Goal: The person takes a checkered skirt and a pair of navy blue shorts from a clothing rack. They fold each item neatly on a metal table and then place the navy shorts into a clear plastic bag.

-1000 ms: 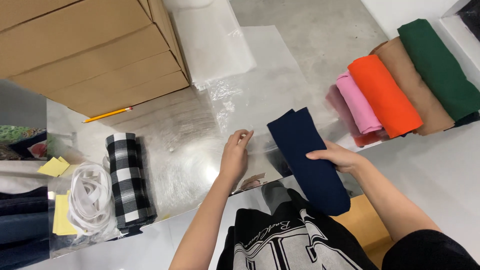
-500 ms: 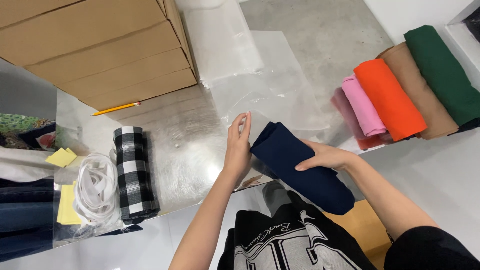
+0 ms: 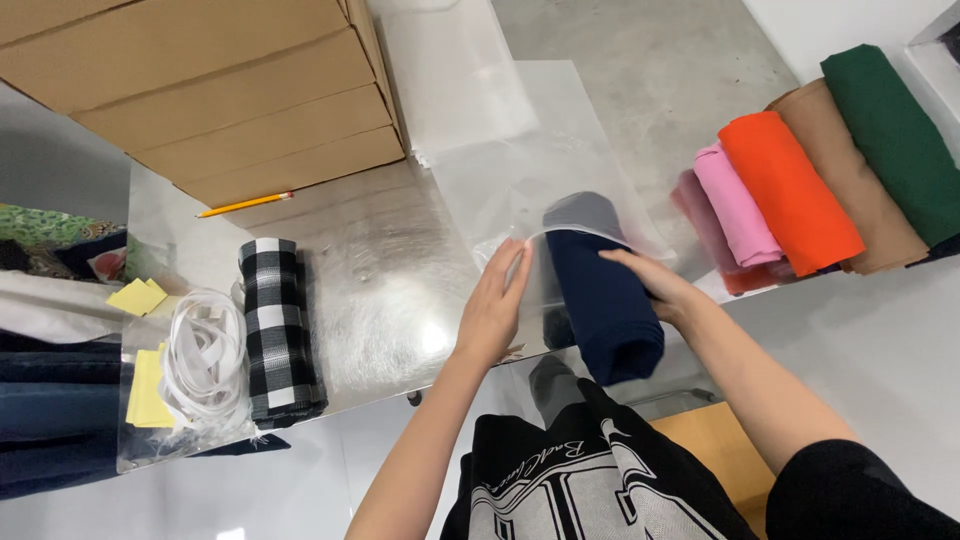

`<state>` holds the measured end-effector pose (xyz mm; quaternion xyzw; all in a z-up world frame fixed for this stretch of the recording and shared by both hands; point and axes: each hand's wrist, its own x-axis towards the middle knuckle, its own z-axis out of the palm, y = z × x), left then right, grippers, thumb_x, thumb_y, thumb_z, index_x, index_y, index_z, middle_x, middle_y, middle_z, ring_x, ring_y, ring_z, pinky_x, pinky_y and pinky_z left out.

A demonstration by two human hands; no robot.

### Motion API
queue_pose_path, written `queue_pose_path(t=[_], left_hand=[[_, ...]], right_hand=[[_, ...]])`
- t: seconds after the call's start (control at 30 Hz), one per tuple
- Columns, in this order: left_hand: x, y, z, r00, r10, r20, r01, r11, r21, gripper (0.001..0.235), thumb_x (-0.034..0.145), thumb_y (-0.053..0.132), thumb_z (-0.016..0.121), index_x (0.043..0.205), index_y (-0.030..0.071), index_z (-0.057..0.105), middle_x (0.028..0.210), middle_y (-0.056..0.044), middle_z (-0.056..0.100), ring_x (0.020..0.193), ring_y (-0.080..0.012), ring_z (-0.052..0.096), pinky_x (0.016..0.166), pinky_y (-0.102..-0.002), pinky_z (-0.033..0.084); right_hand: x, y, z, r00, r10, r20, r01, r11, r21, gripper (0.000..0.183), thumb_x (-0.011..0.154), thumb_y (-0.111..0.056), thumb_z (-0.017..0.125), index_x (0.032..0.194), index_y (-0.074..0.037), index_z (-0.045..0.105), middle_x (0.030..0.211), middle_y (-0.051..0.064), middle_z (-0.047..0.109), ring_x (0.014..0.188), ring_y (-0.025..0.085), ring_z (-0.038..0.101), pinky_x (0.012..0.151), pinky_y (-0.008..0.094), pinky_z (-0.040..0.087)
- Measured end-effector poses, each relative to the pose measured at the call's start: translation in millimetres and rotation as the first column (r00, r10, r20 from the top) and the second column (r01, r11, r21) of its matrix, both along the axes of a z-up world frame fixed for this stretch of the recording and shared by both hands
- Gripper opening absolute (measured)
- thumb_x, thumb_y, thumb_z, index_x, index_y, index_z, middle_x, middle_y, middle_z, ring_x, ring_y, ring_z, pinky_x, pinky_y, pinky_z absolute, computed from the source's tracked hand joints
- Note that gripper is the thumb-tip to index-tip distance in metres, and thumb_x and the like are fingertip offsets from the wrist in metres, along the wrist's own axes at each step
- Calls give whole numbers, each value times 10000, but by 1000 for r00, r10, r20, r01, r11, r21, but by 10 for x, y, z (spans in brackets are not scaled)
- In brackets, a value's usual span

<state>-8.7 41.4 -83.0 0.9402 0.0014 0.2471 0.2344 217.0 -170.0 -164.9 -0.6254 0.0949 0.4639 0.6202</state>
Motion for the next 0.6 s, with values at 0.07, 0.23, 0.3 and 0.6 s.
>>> queue_pose_path(t=[0.07,0.23,0.3,0.6], left_hand=[[-38,-92,54,1000,2,24,-2,1000,8,740,998,-175,435,1682,70,298,1626,-166,391,1573,-369,350,1256,-432,398],[-95,-259,205,996,22,82,-21,1000,-11,787,987,-224,403,1701,75,263,1626,-163,385,1604,-372,301,1233,-417,444],[-124,-281,246,997,-6,78,13,996,-85,709,1045,-170,411,1700,61,267,1671,-167,344,1622,-375,245,1281,-396,387],[-252,-451,-105,938,-102,332,22,972,235,431,1101,35,553,1511,159,604,1609,-33,519,1489,-352,532,1149,-387,529]], right_hand=[[328,188,-416,996,-92,16,91,995,35,614,878,-288,871,1411,-91,638,1197,243,699,1040,394,740,900,568,601],[214,745,-32,942,-337,12,328,925,189,606,917,-302,832,1472,-220,603,1280,224,701,1143,355,752,991,549,599],[28,976,289,830,-493,260,461,869,177,1061,1010,-210,763,1652,-508,-28,1705,275,222,1359,463,615,1018,628,617],[-458,1426,666,719,-405,565,511,859,-36,937,1093,-141,616,1702,-454,-22,1791,198,21,1659,381,28,1306,641,60]])
